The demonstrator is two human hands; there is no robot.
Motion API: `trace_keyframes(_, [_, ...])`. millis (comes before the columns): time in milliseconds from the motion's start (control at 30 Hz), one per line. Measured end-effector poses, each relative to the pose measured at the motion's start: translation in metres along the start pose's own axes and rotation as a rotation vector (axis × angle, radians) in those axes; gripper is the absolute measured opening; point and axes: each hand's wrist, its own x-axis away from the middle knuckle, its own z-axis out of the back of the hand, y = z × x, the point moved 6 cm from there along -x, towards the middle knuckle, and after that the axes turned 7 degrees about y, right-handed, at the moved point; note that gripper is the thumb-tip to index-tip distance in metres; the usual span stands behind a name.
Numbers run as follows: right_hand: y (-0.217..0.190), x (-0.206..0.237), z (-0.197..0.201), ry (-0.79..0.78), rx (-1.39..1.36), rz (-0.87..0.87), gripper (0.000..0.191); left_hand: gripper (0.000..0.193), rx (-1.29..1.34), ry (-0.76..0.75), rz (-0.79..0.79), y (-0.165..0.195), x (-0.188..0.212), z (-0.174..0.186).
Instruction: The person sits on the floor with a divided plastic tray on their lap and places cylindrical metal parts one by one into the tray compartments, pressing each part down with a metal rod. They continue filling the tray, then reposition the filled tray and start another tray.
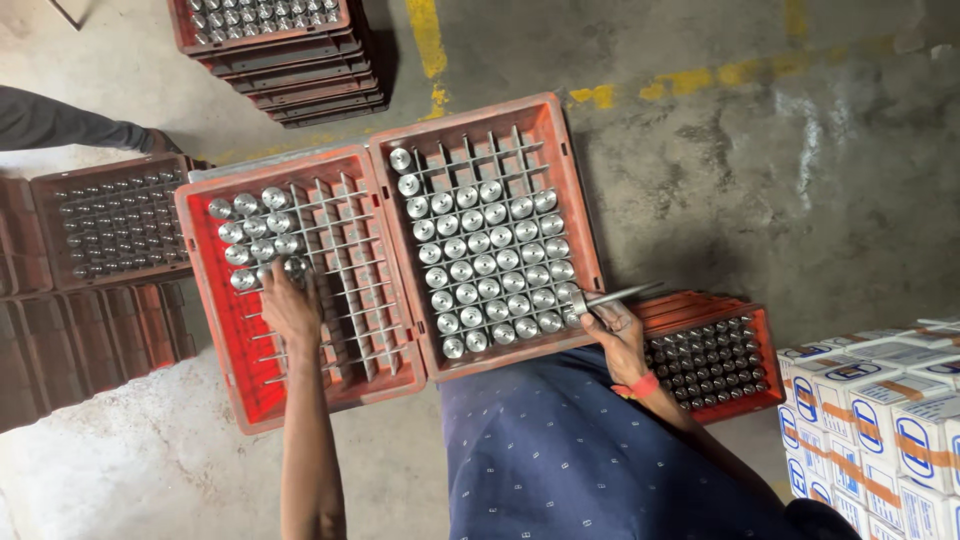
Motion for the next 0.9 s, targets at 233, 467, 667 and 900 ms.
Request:
trace_keyframes(233, [0.016,0.009,-0.030,-0.033,0.043,-0.026,0.051,0.046,0.083,-0.043,-0.061,-0.015,-0.009,-0.007])
trace_keyframes(467, [0.013,0.021,-0.043,-0.056,0.082,-0.062,0.052,0.044,0.789,0.138,0.045,-0.032,0.043,0.086])
trace_keyframes(667, [0.003,0.029,-0.098,-0.237,0.066,-0.113,0.055,0.035,0.876,-0.428,0.770,0.055,0.136,-0.008])
trace_keyframes(900, [-0.025,0.031,-0.116,-0.472,-0.051,-0.119,0.059,0.042,0.747,-0.654,0.189,0.171,0.207,0.013])
